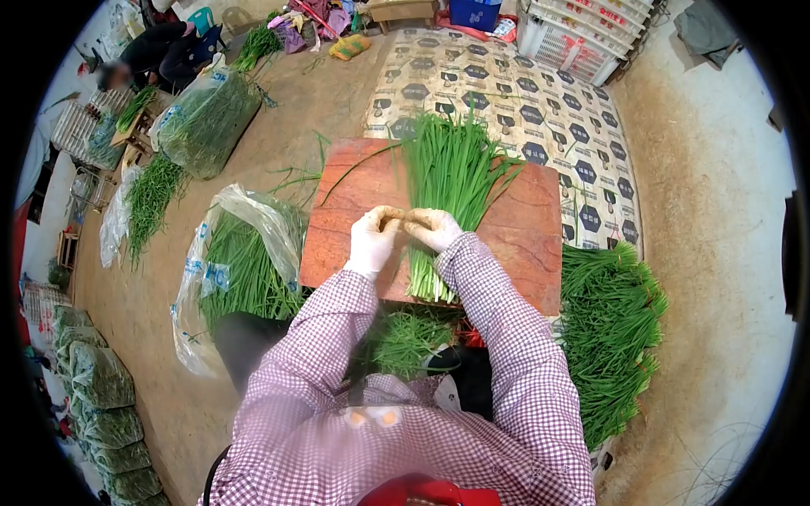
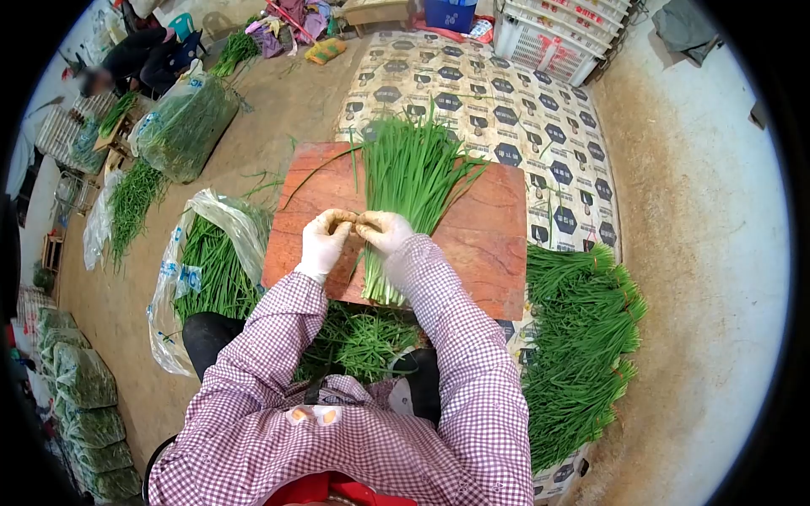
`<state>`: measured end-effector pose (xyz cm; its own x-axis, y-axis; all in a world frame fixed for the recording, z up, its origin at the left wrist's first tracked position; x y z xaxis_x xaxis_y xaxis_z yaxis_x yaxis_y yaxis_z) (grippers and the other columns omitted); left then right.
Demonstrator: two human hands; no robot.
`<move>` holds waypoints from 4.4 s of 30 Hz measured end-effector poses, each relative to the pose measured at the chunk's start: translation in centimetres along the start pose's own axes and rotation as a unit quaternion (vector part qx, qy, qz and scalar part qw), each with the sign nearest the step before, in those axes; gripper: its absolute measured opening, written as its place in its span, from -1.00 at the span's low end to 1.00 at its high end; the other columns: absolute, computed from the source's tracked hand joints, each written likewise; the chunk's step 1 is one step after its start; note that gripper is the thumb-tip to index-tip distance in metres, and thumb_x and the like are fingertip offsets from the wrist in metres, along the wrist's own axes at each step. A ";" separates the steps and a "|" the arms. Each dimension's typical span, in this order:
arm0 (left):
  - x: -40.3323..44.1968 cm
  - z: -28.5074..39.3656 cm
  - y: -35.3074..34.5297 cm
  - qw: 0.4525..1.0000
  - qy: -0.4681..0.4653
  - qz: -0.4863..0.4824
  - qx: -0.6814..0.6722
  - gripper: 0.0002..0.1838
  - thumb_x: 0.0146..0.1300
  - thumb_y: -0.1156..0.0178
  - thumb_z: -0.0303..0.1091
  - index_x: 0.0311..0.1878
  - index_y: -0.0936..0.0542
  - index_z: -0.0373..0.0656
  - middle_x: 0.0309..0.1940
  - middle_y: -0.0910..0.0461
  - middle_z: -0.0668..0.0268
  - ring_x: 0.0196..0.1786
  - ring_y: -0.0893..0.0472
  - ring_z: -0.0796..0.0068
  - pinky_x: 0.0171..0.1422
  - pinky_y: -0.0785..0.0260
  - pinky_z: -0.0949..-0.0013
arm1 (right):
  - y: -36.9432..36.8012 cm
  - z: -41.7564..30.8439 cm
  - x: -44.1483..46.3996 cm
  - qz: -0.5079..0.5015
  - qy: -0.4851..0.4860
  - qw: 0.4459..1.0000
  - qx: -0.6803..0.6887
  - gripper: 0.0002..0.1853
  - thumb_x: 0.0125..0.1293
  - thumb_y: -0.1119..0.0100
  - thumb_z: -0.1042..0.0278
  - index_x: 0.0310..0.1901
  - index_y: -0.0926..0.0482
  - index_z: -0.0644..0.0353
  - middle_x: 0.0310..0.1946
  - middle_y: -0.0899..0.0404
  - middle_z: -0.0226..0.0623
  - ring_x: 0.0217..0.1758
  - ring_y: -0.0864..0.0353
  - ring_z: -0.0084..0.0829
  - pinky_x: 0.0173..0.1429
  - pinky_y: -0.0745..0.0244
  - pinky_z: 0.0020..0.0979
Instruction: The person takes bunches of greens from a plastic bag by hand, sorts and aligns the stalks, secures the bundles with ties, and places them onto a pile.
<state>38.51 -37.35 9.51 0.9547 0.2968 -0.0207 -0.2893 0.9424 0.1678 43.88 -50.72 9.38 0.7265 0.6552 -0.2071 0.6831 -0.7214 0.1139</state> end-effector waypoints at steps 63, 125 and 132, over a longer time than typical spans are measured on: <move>-3.3 5.1 3.6 0.731 -0.257 -0.152 0.614 0.05 -0.28 -0.45 0.18 0.22 -0.31 -0.32 0.06 -0.44 0.14 0.28 -0.36 0.17 0.55 0.30 -0.09 | -6.4 -11.1 -3.0 0.053 0.075 0.942 0.323 -0.90 0.29 -0.07 0.42 -0.23 -0.45 0.24 -0.46 -0.50 -0.43 -0.62 -0.23 -0.78 -0.58 -0.08 -0.71; -15.0 -2.4 16.5 0.882 0.013 -0.355 0.310 -0.20 0.01 -0.36 -0.47 0.36 -0.26 -0.28 0.26 -0.40 0.07 0.29 -0.39 0.27 0.37 -0.20 0.31 | 7.5 2.5 -39.3 0.566 0.088 0.817 0.070 -0.39 -0.12 -0.37 0.57 0.09 -0.46 0.40 -0.06 -0.61 -0.17 0.00 -0.60 -0.36 0.17 -0.47 -0.37; -15.6 -1.3 13.1 0.878 0.057 -0.375 0.292 -0.18 0.05 -0.30 -0.55 0.40 -0.16 -0.31 0.27 -0.37 0.08 0.29 -0.38 0.28 0.38 -0.19 0.29 | 12.0 6.7 -56.6 0.735 0.079 0.642 0.202 -0.45 0.01 -0.28 0.54 0.11 -0.45 0.45 -0.04 -0.60 -0.12 -0.07 -0.61 -0.33 0.12 -0.50 -0.33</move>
<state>19.75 -29.45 10.73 0.8388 -0.3283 -0.4344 0.5343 0.6500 0.5404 10.51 -97.96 15.94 0.5847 -0.8090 -0.0602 -0.8018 -0.5650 -0.1948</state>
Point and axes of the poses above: each hand's wrist, its own x-axis towards the middle knuckle, its own y-axis out of the back of the hand, z = x × y, the point moved 5 cm from there along x, towards the middle knuckle
